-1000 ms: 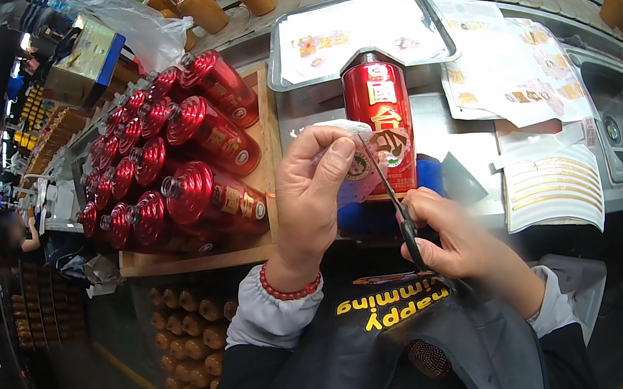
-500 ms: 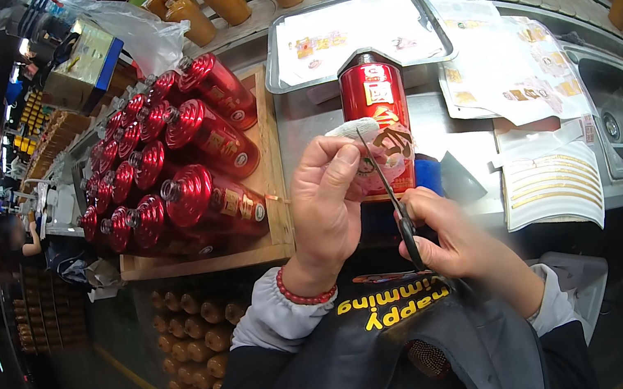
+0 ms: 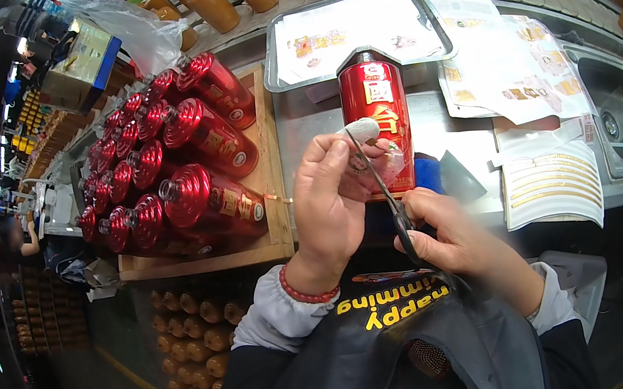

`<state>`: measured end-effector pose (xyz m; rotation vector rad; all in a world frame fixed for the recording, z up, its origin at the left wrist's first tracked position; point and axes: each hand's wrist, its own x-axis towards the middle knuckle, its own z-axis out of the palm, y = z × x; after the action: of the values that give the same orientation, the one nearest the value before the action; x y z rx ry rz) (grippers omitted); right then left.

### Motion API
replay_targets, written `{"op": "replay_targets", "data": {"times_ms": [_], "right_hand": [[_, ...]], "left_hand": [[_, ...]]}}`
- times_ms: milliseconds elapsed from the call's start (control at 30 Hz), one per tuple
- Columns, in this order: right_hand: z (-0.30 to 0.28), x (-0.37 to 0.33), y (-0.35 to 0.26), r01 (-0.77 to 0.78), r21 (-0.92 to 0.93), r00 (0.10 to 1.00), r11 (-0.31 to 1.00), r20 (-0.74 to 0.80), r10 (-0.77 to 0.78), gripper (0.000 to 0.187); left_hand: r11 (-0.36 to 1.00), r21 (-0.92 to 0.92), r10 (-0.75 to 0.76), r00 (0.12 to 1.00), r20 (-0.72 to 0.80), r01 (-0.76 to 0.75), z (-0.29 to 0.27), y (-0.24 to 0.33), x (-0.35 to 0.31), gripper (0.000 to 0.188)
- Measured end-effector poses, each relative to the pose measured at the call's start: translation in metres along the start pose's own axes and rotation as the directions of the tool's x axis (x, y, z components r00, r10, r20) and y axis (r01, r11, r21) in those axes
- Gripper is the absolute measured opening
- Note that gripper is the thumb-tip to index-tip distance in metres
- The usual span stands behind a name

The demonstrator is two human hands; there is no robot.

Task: The person applies stickers to red cylindrical cans using scissors to trim edges and a cloth to wipe surfaces. They handle multiple cans one at a time, placing finished cans into a wooden crate.

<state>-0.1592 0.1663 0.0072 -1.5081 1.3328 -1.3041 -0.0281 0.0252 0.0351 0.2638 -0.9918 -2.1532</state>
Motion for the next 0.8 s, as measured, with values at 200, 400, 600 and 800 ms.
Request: {"op": "replay_targets", "data": {"times_ms": [200,400,600,800], "right_hand": [[-0.016,-0.009,-0.015,-0.039,-0.006,0.999,0.999,-0.034,0.039,0.03],[-0.038,-0.02,-0.019,-0.212,-0.046,0.965,0.976,-0.168,0.202,0.028],[-0.041,-0.022,0.004,-0.208,-0.735,0.913,0.645,-0.382,-0.141,0.026],[-0.058,-0.013,0.032,-0.449,-0.768,0.893,0.457,-0.397,0.211,0.027]], "left_hand": [[0.979,-0.198,-0.037,0.999,0.03,0.042,-0.022,-0.001,0.006,0.024],[0.952,-0.291,-0.111,0.993,-0.046,0.093,-0.028,0.006,0.01,0.023],[0.96,-0.268,-0.061,0.995,0.081,0.081,-0.043,0.019,0.016,0.025],[0.864,-0.459,-0.154,0.977,0.15,0.206,-0.052,0.016,0.016,0.026]]}}
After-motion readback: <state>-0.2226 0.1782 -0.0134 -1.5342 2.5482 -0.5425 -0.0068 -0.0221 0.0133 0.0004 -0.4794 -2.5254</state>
